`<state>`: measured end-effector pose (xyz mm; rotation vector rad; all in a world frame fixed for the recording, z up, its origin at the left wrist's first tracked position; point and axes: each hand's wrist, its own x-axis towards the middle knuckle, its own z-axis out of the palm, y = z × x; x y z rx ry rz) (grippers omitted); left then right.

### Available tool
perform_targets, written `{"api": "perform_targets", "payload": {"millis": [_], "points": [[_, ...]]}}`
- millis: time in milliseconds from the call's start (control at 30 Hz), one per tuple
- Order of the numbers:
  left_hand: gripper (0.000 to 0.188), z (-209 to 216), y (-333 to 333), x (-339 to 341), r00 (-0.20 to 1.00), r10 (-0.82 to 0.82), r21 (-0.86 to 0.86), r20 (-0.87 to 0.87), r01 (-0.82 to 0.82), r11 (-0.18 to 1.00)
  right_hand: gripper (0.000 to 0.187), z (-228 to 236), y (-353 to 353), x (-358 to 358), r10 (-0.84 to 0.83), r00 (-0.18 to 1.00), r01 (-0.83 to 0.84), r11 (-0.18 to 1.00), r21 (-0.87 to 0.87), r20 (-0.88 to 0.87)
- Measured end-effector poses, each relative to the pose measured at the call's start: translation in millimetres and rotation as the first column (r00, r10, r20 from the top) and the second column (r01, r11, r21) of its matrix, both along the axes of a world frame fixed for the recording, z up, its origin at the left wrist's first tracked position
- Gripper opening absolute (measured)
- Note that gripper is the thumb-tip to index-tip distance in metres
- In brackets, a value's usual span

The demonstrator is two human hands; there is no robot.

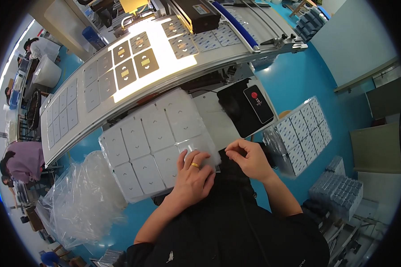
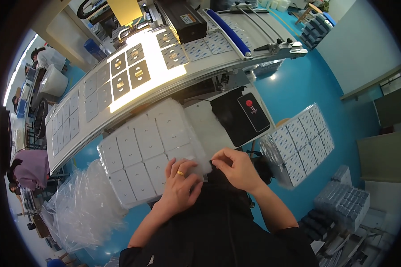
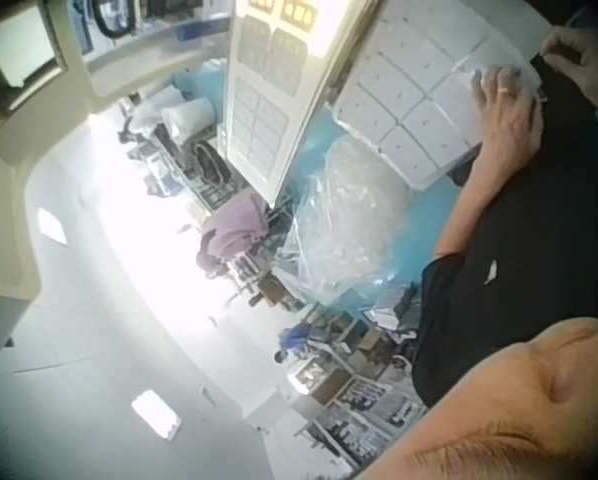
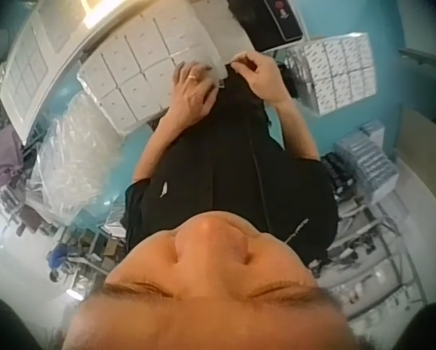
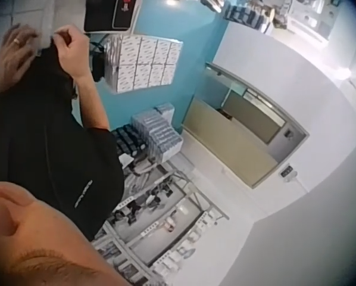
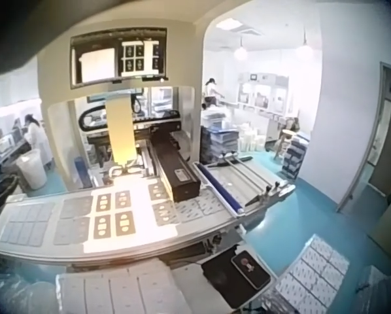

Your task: Sort and place component sheets into trays and seal them with plastic film.

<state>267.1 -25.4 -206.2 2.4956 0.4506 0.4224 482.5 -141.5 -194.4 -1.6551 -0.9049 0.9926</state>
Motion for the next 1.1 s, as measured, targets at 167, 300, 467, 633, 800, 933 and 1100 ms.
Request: {"api": "perform_targets", "payload": {"millis": [167, 300, 467, 633, 800, 933, 1100], "points": [[0.012, 1.3, -3.2, 3.4, 0.995, 0.076, -0.100, 0.061, -0.070, 0.993, 0.013, -8.5, -7.3, -6.2, 0.067, 0.990, -0.082, 0.989, -0.124, -0.125], [0.014, 4.1, -3.3, -0.2, 0.982, 0.063, -0.109, 0.180, -0.044, 0.993, 0.010, -5.9, -10.0, -9.1, 0.122, 0.948, -0.171, 0.974, -0.148, -0.295], [0.018, -7.3, -5.6, 4.9, 0.985, 0.036, -0.082, 0.169, -0.022, 0.996, 0.010, -6.7, -11.3, -5.6, 0.247, 0.889, -0.320, 0.937, -0.138, -0.384], [0.020, -5.8, -7.1, 7.2, 0.994, -0.012, 0.032, 0.112, 0.008, 0.999, 0.010, -23.7, -13.8, 0.2, 0.302, 0.858, -0.403, 0.898, -0.178, -0.416], [0.017, -3.1, -10.4, 8.3, 0.995, 0.037, 0.006, 0.088, -0.038, 0.999, 0.010, -36.0, -15.0, -6.4, 0.319, 0.861, -0.384, 0.919, -0.093, -0.396], [0.012, 0.3, -15.3, 9.2, 0.991, 0.135, -0.020, -0.011, -0.135, 0.991, 0.011, -29.8, -11.0, -10.9, 0.259, 0.871, -0.350, 0.924, -0.156, -0.417], [0.009, 4.3, -17.2, 11.4, 0.988, 0.146, -0.045, -0.048, -0.148, 0.988, 0.011, -42.0, -16.8, -15.3, 0.241, 0.869, -0.320, 0.940, -0.118, -0.433]]}}
